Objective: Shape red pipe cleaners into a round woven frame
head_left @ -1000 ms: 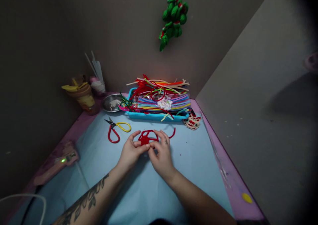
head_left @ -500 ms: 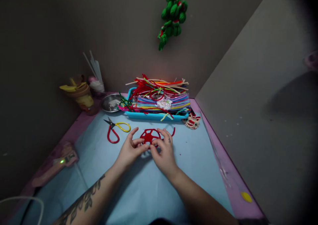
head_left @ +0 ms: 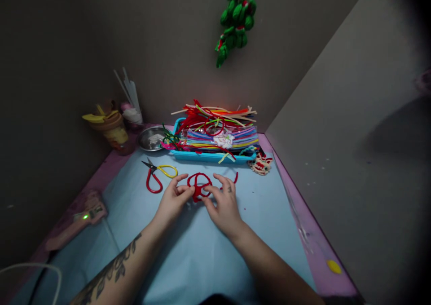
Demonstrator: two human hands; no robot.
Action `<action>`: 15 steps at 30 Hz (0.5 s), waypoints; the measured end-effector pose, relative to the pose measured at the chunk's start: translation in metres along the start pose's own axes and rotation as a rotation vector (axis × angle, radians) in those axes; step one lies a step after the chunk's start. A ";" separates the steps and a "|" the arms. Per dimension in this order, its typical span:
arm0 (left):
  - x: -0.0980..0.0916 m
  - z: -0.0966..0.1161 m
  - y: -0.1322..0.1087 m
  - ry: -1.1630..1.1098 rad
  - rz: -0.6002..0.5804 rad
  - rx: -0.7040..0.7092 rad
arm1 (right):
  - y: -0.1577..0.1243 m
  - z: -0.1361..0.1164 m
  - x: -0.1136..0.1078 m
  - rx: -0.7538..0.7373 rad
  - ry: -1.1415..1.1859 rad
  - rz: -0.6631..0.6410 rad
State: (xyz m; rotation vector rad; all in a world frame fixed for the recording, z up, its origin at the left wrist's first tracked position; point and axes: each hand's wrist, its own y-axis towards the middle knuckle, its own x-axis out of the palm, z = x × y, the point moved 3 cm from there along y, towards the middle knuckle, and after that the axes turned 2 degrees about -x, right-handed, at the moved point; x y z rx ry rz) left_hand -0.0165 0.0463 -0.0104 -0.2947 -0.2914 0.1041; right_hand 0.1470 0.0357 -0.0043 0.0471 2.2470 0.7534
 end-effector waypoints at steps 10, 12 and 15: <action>0.004 -0.004 -0.001 -0.048 -0.080 -0.042 | -0.006 0.006 0.027 0.560 0.681 -0.208; 0.004 -0.005 -0.001 -0.044 -0.081 -0.054 | -0.006 0.005 0.026 0.562 0.677 -0.207; 0.001 -0.007 0.001 -0.050 -0.075 -0.094 | -0.003 0.002 0.016 0.409 0.554 -0.115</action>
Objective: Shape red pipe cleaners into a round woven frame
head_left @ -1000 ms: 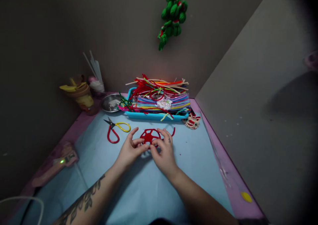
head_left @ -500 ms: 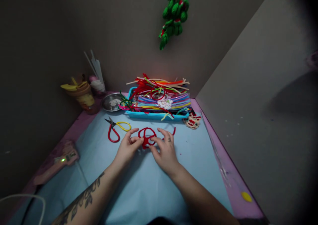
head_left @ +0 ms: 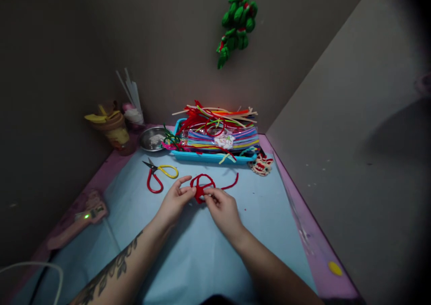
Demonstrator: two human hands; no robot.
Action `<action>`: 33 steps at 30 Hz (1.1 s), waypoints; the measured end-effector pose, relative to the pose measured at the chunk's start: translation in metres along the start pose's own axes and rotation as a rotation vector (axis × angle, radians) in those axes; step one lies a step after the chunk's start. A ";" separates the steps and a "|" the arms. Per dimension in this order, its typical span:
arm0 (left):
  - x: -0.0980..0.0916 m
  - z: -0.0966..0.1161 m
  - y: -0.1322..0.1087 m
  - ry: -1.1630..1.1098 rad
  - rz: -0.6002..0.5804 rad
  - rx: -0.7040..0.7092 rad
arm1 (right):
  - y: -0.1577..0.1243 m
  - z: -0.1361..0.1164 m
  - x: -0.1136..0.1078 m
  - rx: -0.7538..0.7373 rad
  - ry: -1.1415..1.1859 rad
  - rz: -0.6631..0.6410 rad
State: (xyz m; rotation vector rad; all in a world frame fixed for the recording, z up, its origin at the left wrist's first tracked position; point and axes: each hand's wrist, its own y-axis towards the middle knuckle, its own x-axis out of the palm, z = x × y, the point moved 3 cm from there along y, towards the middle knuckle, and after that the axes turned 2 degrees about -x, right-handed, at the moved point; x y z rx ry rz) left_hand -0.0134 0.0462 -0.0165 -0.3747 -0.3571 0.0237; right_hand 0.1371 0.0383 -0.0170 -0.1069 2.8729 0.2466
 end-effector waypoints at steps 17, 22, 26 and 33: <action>0.000 -0.007 0.002 0.235 0.176 0.241 | 0.007 0.005 -0.002 0.025 0.036 0.157; 0.004 -0.002 -0.007 0.626 0.187 0.518 | 0.001 -0.004 -0.002 -0.125 -0.158 0.195; 0.003 -0.005 -0.008 0.699 0.159 0.563 | -0.002 -0.004 0.000 -0.162 -0.208 0.182; 0.004 -0.007 -0.008 0.767 0.059 0.449 | -0.002 -0.007 0.002 -0.176 -0.226 0.157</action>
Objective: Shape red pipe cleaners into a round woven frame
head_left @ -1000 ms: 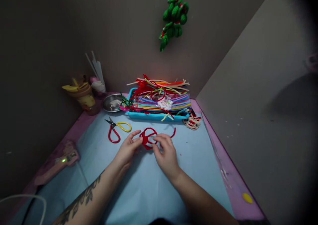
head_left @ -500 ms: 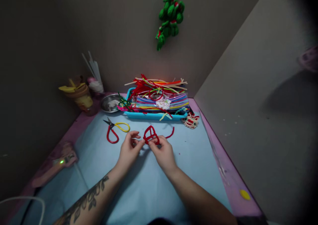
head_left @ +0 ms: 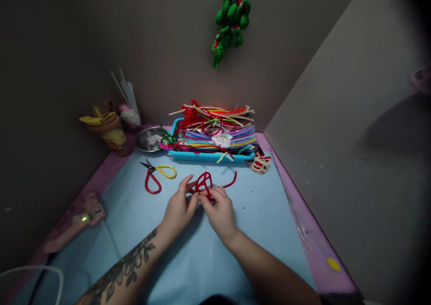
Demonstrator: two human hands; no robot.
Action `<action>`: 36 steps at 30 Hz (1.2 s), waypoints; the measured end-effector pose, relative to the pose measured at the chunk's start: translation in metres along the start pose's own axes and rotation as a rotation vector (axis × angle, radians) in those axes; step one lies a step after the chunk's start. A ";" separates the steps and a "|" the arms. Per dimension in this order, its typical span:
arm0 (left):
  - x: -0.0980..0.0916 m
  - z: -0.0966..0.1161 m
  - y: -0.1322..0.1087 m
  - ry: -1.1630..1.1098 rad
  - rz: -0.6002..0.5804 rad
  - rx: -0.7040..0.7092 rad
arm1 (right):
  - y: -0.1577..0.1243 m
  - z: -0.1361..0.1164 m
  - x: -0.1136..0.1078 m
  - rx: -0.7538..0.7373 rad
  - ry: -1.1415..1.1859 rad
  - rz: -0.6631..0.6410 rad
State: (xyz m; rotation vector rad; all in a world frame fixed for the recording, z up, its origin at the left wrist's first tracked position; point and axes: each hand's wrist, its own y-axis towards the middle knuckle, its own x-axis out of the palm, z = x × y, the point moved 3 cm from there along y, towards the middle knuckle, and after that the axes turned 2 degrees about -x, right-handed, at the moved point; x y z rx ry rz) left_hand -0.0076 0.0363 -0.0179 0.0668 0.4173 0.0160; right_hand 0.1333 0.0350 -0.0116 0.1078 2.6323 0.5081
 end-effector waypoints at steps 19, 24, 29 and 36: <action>0.002 -0.002 0.000 -0.047 0.004 0.023 | -0.004 0.007 0.002 0.156 0.084 0.032; 0.001 0.000 0.000 -0.133 0.031 -0.002 | -0.005 0.003 0.002 0.144 0.107 0.037; 0.000 0.001 -0.001 -0.170 0.004 0.003 | -0.003 0.008 0.002 0.221 0.160 0.057; -0.002 0.003 0.003 -0.332 0.140 -0.094 | 0.012 0.039 0.008 0.520 0.862 0.150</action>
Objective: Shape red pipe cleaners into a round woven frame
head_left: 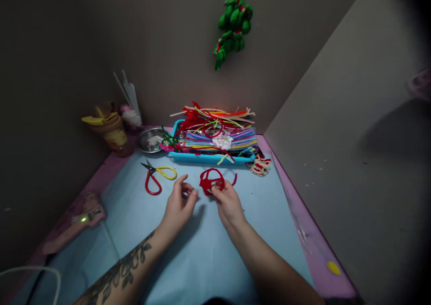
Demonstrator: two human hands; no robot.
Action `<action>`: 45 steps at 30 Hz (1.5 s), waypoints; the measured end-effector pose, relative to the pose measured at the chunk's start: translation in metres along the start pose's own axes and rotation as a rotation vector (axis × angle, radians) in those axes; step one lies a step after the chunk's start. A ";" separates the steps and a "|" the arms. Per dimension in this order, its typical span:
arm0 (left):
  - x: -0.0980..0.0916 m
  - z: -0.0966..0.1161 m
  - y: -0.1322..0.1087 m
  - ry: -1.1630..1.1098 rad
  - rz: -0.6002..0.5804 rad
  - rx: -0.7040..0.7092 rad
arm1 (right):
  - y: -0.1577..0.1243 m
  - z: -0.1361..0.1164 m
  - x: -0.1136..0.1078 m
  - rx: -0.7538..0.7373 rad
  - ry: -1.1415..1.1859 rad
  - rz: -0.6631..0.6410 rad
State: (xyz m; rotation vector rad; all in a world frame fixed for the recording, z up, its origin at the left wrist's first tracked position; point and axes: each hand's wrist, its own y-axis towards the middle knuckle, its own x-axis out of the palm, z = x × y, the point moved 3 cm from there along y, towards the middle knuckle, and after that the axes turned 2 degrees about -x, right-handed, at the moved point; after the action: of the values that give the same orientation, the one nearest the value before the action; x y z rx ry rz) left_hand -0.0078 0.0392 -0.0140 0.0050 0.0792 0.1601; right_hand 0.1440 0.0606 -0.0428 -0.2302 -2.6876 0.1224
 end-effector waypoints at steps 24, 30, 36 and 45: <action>0.000 -0.014 0.008 -0.577 -0.013 -0.499 | -0.015 0.007 0.018 0.160 0.065 -0.179; 0.000 -0.014 0.008 -0.569 -0.027 -0.524 | -0.016 0.001 0.017 0.185 0.083 -0.227; -0.002 -0.016 0.011 -0.660 0.033 -0.565 | -0.017 0.002 0.017 0.170 0.052 -0.254; 0.001 -0.017 0.010 -0.774 0.041 -0.603 | -0.019 0.006 0.018 0.071 -0.010 -0.219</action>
State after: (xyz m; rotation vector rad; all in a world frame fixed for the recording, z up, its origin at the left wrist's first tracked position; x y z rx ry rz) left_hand -0.0093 0.0491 -0.0310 -0.5308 -0.7437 0.2093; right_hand 0.1226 0.0450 -0.0386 0.0871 -2.6911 0.1518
